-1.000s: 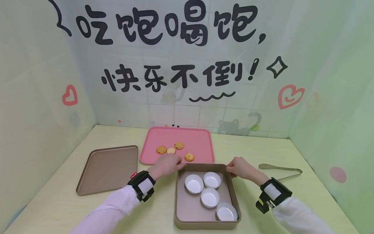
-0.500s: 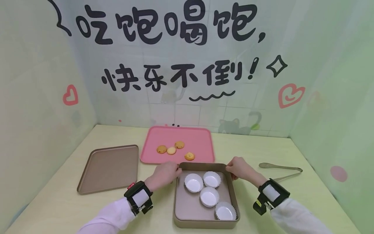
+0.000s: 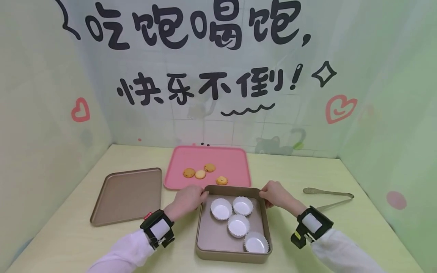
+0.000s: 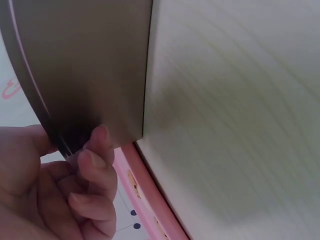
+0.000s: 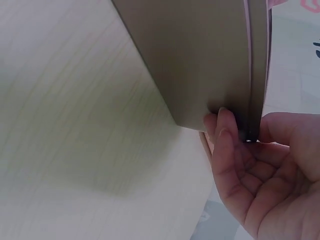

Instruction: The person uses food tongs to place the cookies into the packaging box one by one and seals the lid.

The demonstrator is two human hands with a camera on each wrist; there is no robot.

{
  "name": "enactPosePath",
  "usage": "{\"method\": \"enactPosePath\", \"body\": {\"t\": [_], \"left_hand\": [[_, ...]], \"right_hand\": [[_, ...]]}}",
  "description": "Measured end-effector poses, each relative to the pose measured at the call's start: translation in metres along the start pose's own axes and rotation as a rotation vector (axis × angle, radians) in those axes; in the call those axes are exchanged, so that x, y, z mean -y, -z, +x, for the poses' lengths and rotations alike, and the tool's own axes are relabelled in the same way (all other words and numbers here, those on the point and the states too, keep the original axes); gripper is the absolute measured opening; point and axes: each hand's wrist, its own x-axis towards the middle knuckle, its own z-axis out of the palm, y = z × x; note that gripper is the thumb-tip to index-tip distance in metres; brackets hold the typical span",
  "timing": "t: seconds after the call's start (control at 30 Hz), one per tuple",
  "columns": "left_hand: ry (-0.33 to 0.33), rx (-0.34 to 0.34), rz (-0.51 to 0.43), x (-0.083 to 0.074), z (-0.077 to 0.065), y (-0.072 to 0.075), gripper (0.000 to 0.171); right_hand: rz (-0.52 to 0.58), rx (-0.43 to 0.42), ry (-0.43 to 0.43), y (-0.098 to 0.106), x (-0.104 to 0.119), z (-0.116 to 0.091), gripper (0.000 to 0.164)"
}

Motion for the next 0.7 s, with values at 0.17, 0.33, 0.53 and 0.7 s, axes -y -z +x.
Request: {"method": "enactPosePath", "body": {"t": [0.17,0.33,0.53,0.7], "left_hand": [[0.004,-0.008,0.02,-0.013,-0.006,-0.001,0.032],[0.069,-0.015,0.028,-0.012,-0.022,0.004,0.03],[0.065,-0.005,0.022,-0.013,-0.021,0.001,0.029],[0.026,-0.015,0.028,-0.019,-0.014,-0.006,0.03]], "right_hand": [[0.033,0.028,0.033,0.015,-0.02,-0.006,0.03],[-0.019,0.004,0.129,0.042,-0.044,-0.004,0.032],[-0.18,-0.019,0.184,0.092,-0.105,-0.028,0.042],[-0.299,0.074,0.104,0.126,-0.152,-0.06,0.06]]}}
